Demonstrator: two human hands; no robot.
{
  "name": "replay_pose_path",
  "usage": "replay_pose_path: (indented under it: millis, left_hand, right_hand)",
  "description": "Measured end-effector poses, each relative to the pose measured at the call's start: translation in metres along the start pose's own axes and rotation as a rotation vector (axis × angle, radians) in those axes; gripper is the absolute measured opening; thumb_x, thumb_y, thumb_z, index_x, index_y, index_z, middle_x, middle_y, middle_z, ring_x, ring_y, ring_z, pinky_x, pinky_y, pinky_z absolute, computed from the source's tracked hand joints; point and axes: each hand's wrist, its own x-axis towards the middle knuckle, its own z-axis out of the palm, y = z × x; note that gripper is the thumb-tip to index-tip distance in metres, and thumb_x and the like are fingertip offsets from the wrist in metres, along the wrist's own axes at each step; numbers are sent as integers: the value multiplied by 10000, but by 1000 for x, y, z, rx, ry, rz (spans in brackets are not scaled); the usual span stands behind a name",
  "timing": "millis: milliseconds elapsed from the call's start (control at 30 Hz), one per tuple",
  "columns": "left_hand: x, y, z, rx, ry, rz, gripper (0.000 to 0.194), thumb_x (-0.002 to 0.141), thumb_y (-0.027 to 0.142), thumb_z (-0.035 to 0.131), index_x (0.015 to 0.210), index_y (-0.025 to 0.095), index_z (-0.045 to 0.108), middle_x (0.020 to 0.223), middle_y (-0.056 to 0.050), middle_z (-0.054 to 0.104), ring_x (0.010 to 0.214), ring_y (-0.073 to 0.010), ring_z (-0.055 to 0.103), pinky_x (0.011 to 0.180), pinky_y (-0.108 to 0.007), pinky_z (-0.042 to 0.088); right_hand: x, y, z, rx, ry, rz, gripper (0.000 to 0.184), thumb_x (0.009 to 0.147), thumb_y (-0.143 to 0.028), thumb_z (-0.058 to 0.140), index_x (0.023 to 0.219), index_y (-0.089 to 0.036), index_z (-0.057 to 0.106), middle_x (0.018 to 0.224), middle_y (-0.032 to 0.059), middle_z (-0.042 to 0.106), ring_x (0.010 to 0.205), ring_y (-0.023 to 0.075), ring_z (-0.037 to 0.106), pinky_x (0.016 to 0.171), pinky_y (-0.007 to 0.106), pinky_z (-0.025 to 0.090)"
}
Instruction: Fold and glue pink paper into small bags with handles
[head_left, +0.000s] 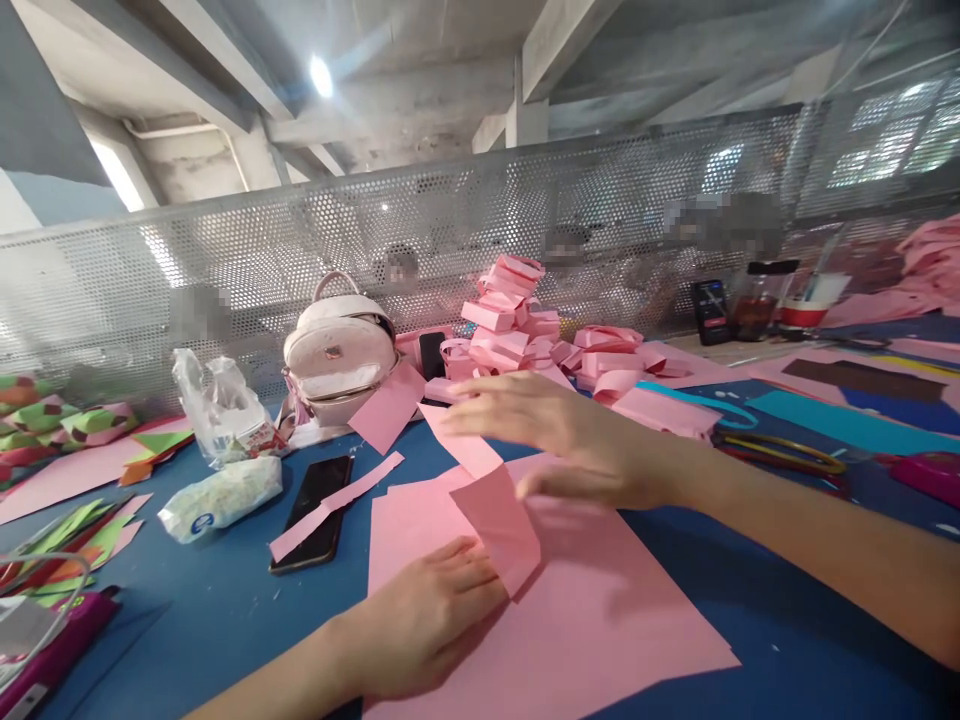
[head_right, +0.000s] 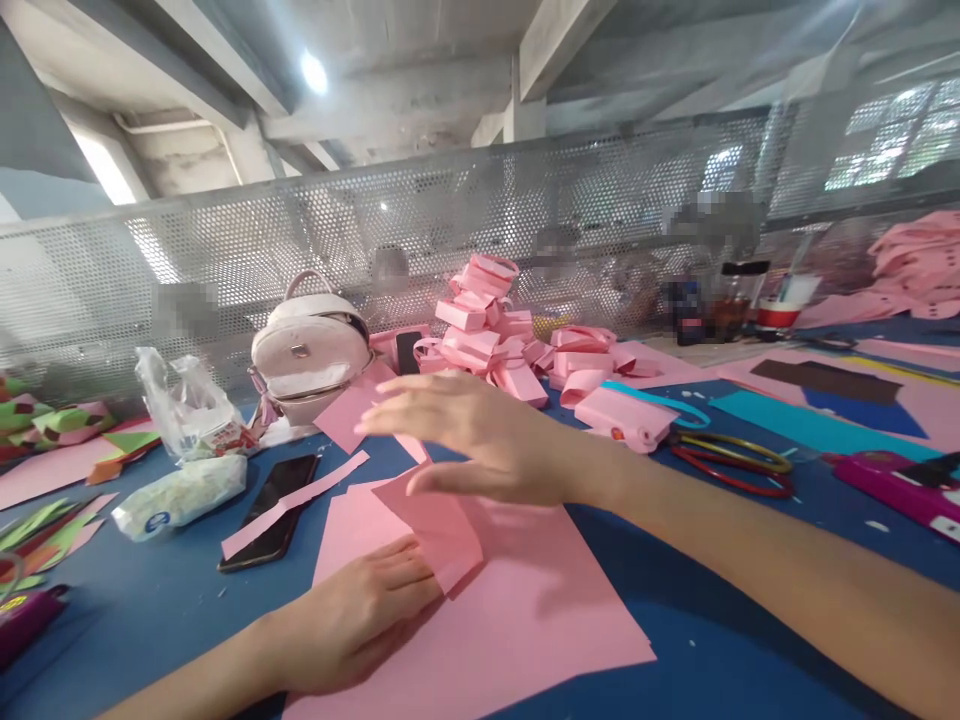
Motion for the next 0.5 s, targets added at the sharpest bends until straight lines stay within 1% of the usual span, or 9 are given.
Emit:
replay_pose_path:
  millis: [133,200,233,300,333,400,433,467,500]
  left_hand:
    - [-1,2,-4,2,5,-28,212,940,119,420,1061,183,581,1045,-95,684,988,-228,638,1111,-404,348]
    - [-3,0,-8,-52,36,-56,195,970,181,457,1095,208,605,1095,-79,696,1052,-227,639,1142,-432,310]
    - [-4,-3,-9,-88,82,-85,186,979,226,489,1112,236,619,1126,-61,701,1088,-224,636,1162,-445,281]
    - [-8,-13,-11,-138,242,-187,223,977,295,537,1185,301,619,1244,-41,674,1206,-235,588,1191,-484,216]
    - [-10,-20,-12,-154,369,-270,287,970,308,550,1254,329,591,1339,-44,624,1290,-252,526,1196,-507,195]
    - [-13,-36,-11,-223,596,-449,451,955,339,562,1396,317,470,1533,-91,421,1458,-295,293,1194,-566,147]
    - [-15,-44,-10,-368,724,-564,548,904,374,635,1414,316,443,1578,-84,340,1495,-293,197,1205,-551,120]
    - [-15,-51,-9,-540,811,-663,662,839,407,710,1427,318,418,1607,-75,272,1513,-289,130,1215,-532,97]
    - [-16,-56,-8,-658,848,-732,751,799,453,743,1443,310,385,1617,-88,238,1516,-300,117,1215,-530,112]
  right_hand:
    - [6,-16,-4,-234,-159,-115,276,968,-325,565,1198,-197,650,1129,96,696,1119,254,598,1108,478,332]
    - [0,-19,-4,-307,-174,-118,194,967,-278,547,1096,-203,671,1002,81,692,1005,241,608,1054,468,383]
    - [-5,-20,-5,-325,-168,-107,171,972,-259,527,1053,-223,673,968,67,685,976,234,603,1028,462,401]
    - [-17,-23,-10,-347,-143,-71,186,986,-236,482,981,-261,666,934,43,675,948,222,597,983,453,421]
    - [-23,-24,-14,-358,-133,-57,206,992,-227,463,956,-271,661,915,34,672,929,216,598,969,450,424]
    - [-36,-27,-20,-391,-111,-40,233,1002,-221,440,929,-279,653,879,22,672,888,202,600,951,443,429]
    - [-43,-28,-22,-405,-99,-34,230,1004,-225,444,925,-283,652,865,18,673,871,197,599,946,437,433]
    - [-50,-29,-24,-416,-88,-29,217,1003,-232,455,930,-287,651,854,13,675,858,192,598,942,431,437]
    - [-57,-30,-25,-422,-78,-21,197,1000,-239,470,941,-294,650,848,8,677,845,190,598,936,425,441]
